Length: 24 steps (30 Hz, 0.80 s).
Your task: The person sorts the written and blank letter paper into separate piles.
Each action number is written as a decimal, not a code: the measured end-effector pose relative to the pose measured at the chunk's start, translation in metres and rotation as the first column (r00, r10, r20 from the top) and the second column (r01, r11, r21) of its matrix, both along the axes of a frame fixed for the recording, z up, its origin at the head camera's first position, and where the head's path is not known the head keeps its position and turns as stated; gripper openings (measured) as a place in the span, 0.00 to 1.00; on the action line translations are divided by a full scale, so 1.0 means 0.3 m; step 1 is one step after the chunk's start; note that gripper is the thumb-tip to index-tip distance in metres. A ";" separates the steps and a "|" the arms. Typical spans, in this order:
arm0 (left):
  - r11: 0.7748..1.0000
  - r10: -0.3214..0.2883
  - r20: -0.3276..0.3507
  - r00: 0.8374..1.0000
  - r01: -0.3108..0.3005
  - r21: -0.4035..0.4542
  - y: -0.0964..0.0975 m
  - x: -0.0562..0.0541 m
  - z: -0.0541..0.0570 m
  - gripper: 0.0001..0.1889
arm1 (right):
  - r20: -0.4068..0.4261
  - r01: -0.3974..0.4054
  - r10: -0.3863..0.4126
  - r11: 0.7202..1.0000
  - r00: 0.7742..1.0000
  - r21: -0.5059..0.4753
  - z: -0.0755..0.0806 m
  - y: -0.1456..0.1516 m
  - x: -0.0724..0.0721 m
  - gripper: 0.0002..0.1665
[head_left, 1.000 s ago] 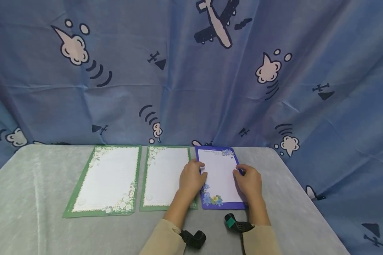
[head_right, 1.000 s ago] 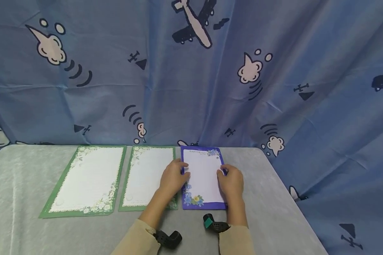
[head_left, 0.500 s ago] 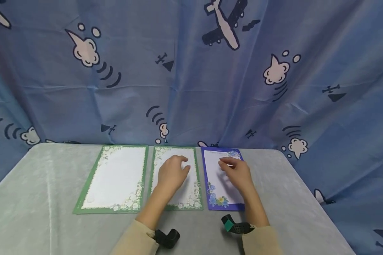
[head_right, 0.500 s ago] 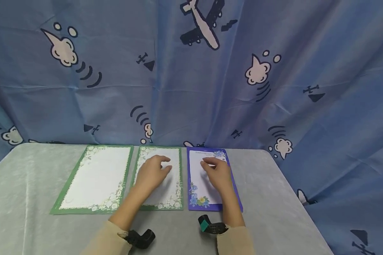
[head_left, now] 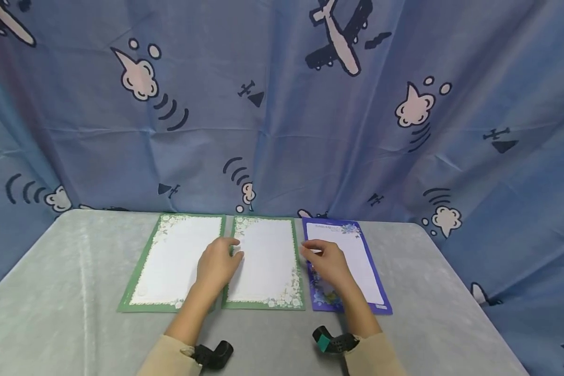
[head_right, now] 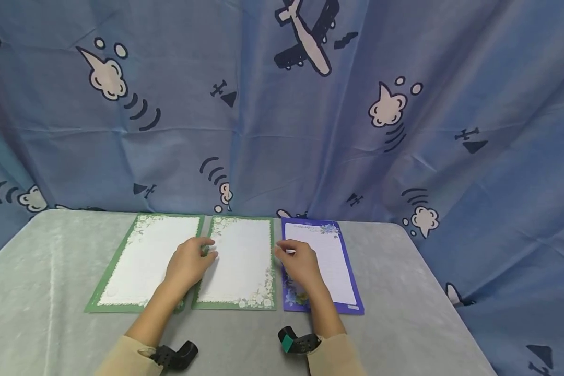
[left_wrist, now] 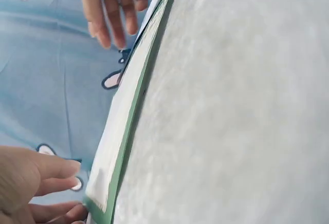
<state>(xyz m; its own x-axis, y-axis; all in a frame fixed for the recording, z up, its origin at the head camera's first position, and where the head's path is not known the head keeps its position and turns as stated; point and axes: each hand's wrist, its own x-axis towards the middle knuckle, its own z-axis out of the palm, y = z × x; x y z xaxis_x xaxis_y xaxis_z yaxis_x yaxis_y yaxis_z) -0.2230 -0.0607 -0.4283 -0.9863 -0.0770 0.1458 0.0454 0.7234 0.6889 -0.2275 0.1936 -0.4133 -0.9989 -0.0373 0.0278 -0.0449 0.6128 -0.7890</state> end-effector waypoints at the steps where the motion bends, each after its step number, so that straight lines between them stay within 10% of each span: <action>1: 1.000 0.000 0.005 1.000 0.000 0.004 -0.003 -0.001 -0.004 0.15 | -0.004 -0.006 0.006 1.000 1.000 0.016 -0.003 -0.005 0.003 0.20; 24: 0.984 -0.022 -0.015 1.000 0.024 0.176 -0.032 -0.020 -0.023 0.08 | -0.001 0.052 -0.052 0.995 0.999 -0.090 -0.044 -0.062 0.005 0.12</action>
<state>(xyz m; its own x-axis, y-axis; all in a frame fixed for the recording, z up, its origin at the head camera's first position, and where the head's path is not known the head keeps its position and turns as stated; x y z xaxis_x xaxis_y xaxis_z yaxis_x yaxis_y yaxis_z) -0.2289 -0.0701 -0.4352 -0.9862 -0.0798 0.1452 0.0708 0.5892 0.8049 -0.2261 0.1752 -0.4265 -0.9993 0.0176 0.0323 -0.0176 0.5412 -0.8407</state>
